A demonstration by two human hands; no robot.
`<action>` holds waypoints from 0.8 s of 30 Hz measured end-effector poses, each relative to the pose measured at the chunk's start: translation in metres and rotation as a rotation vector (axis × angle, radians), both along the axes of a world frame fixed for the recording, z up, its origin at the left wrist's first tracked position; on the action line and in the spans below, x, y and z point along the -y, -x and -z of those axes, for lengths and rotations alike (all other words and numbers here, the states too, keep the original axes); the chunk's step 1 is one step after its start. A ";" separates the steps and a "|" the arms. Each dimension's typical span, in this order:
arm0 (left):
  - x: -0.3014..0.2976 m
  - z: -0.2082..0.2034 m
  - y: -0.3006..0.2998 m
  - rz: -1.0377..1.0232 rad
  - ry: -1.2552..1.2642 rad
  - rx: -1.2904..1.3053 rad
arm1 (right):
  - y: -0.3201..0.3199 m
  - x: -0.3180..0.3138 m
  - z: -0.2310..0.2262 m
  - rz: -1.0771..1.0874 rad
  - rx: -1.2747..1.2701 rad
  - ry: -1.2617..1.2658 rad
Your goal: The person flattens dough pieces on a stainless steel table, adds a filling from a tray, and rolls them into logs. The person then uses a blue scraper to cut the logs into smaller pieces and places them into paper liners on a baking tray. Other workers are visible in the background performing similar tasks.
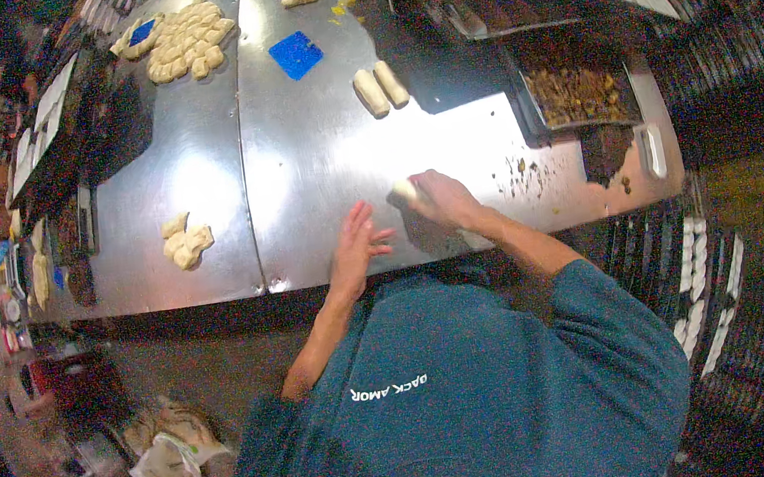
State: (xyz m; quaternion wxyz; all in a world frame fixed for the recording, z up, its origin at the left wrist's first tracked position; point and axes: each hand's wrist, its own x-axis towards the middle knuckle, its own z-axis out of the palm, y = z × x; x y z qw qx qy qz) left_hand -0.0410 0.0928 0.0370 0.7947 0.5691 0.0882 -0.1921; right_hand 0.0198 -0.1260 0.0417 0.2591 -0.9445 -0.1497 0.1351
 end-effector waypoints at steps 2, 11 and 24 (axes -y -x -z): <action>-0.015 -0.007 -0.002 -0.100 -0.063 -0.007 | -0.047 -0.011 -0.008 0.270 -0.188 -0.252; -0.060 -0.018 0.051 -0.555 -0.186 -0.216 | -0.190 -0.107 0.002 0.127 0.280 -0.169; -0.273 0.009 0.021 -0.889 -1.174 0.064 | -0.126 -0.355 0.002 -0.644 0.107 -0.239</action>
